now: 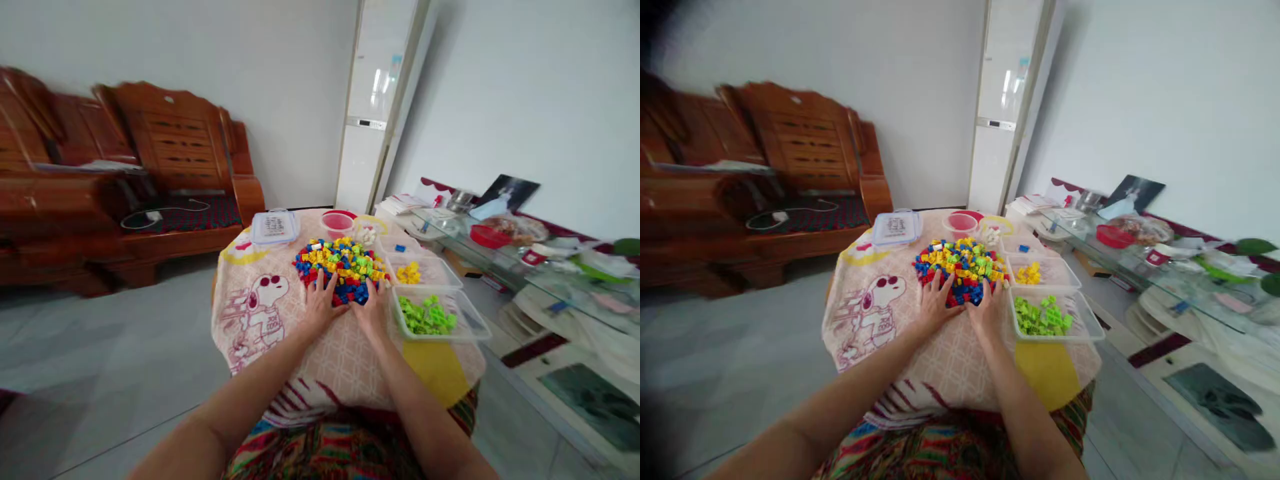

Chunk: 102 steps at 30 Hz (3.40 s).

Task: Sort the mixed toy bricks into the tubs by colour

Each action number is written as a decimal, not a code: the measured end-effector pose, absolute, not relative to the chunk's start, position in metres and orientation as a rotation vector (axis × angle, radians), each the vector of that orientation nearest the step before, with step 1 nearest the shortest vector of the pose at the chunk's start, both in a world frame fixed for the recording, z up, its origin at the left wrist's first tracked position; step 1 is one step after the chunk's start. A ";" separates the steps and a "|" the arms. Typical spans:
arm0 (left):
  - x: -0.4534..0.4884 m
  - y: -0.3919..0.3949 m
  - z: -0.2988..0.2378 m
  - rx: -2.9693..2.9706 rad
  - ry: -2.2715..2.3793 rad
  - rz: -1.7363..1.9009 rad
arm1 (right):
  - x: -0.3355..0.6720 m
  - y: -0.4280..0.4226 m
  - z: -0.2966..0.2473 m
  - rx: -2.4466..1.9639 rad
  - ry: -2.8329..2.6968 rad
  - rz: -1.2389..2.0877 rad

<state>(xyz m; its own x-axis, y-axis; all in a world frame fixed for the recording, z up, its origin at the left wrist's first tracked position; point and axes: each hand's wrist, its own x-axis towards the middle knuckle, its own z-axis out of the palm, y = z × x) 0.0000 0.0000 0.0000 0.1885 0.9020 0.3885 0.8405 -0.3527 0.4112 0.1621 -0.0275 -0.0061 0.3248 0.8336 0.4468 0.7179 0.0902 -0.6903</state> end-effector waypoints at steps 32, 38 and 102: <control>0.026 0.113 0.020 2.519 1.277 1.257 | 0.146 0.085 0.018 -1.425 -1.206 0.107; 0.031 0.152 0.050 2.562 1.254 1.219 | 0.156 0.114 0.041 -1.498 -1.181 0.102; 0.011 0.170 0.096 2.298 1.312 0.866 | 0.196 0.120 0.097 -1.822 -1.281 0.038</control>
